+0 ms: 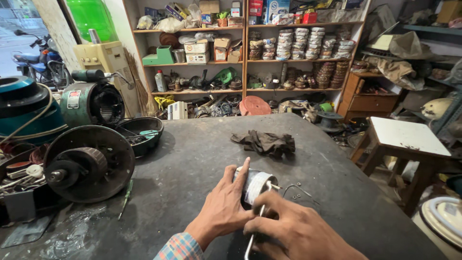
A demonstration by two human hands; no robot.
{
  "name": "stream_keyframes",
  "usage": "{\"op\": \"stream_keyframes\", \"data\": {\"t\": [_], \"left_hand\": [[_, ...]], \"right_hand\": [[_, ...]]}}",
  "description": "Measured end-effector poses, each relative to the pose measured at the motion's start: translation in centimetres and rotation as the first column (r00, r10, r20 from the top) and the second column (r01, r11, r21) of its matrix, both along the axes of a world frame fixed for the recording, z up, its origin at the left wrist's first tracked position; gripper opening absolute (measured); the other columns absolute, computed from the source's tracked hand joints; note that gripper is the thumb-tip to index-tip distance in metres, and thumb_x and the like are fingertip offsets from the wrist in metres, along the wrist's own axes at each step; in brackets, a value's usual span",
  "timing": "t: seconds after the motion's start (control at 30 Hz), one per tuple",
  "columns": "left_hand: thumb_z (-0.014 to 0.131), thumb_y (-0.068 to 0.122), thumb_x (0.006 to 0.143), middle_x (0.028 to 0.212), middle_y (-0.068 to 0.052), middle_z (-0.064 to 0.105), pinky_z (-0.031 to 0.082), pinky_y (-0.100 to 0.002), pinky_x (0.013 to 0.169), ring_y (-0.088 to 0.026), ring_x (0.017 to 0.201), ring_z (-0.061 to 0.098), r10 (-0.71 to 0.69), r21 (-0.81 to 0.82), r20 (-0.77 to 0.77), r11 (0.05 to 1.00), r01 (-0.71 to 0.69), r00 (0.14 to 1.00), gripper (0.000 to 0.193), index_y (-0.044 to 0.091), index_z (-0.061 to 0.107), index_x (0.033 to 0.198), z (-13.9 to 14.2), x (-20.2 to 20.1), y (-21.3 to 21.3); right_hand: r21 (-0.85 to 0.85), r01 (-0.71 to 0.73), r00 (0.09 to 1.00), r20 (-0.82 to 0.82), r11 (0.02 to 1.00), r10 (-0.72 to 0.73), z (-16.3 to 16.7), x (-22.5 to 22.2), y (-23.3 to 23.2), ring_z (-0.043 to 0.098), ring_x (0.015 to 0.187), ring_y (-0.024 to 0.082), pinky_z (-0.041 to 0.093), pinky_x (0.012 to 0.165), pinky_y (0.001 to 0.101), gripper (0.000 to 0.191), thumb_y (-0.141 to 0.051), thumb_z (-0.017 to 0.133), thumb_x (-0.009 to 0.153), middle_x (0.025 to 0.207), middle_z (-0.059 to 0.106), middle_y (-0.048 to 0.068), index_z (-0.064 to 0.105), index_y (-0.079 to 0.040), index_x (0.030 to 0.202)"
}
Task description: The person uses a wrench to tighten or loosen bolts on a small cylindrical electrical motor placed on a workbench. The person rotates the motor to access different bolt locations and continues adjusting the fasteners throughout the clip.
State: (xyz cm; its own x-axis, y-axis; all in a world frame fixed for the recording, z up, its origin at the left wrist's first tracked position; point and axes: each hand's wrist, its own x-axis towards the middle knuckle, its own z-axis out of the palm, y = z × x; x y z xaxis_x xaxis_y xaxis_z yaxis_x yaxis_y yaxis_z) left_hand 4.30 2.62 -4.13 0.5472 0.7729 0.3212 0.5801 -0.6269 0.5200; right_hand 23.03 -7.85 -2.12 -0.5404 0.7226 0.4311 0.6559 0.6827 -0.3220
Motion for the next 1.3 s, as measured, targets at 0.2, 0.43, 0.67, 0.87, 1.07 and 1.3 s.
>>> {"op": "stream_keyframes", "data": {"t": [0.2,0.43,0.67,0.87,1.07,1.3], "left_hand": [[0.072,0.059,0.067,0.143,-0.02,0.043,0.052,-0.05,0.091,-0.045,0.114,0.06,0.076,0.041,-0.009,0.996,-0.075,0.997,0.114,0.013,0.025,0.16,0.3,0.8,-0.3],[0.07,0.054,0.065,0.13,-0.021,0.05,0.053,-0.052,0.087,-0.047,0.103,0.064,0.065,0.011,-0.04,0.998,-0.065,0.997,0.112,0.014,0.028,0.16,1.0,1.1,0.4],[0.07,0.056,0.066,0.129,-0.023,0.05,0.053,-0.052,0.09,-0.048,0.102,0.064,0.037,-0.054,-0.066,0.998,-0.041,0.997,0.113,0.016,0.025,0.162,0.9,1.1,2.4],[0.069,0.057,0.07,0.132,-0.023,0.051,0.049,-0.049,0.098,-0.047,0.111,0.061,0.038,-0.146,-0.032,0.988,-0.043,0.999,0.111,0.017,0.024,0.163,0.4,0.7,4.7],[0.069,0.056,0.073,0.135,-0.022,0.051,0.044,-0.044,0.106,-0.043,0.125,0.055,0.041,-0.234,0.092,0.972,-0.019,0.995,0.109,0.016,0.022,0.163,-1.3,-0.6,6.7],[0.069,0.053,0.076,0.137,-0.024,0.05,0.043,-0.043,0.107,-0.042,0.127,0.055,0.003,-0.21,0.177,0.977,0.035,0.984,0.107,0.013,0.021,0.163,-1.9,-1.6,6.6]], "right_hand": [[-0.209,0.211,0.969,0.17,0.955,-0.177,-0.6,0.8,-0.9,0.074,0.089,0.02,0.056,0.071,0.0394,0.038,-0.03,0.071,0.087,0.094,0.07,0.001,0.072,-0.031,0.125],[-0.523,0.3,0.951,0.1,0.798,-0.293,-2.0,0.2,0.0,0.08,0.071,0.019,0.058,0.068,0.033,0.04,-0.052,0.079,0.082,0.071,0.075,0.007,0.075,-0.017,0.099],[-0.583,0.292,0.873,-0.161,0.758,-0.46,-6.7,0.7,0.8,0.08,0.07,0.011,0.064,0.066,0.0303,0.021,-0.025,0.081,0.08,0.072,0.078,0.003,0.073,-0.014,0.097],[-0.565,0.317,0.787,-0.291,0.762,-0.544,-8.9,3.1,1.5,0.074,0.066,0.013,0.06,0.065,0.0313,0.03,-0.016,0.079,0.081,0.074,0.074,0.006,0.063,-0.013,0.106],[-0.5,0.302,0.721,-0.436,0.811,-0.538,-8.4,6.2,3.1,0.07,0.079,0.012,0.057,0.07,0.0288,0.033,-0.013,0.077,0.084,0.084,0.073,0.005,0.059,-0.011,0.112],[-0.669,0.091,0.47,-0.624,0.738,-0.624,-9.6,11.7,8.3,0.067,0.078,0.019,0.056,0.066,0.0354,0.03,-0.004,0.074,0.085,0.091,0.073,0.012,0.066,-0.004,0.113]]}}
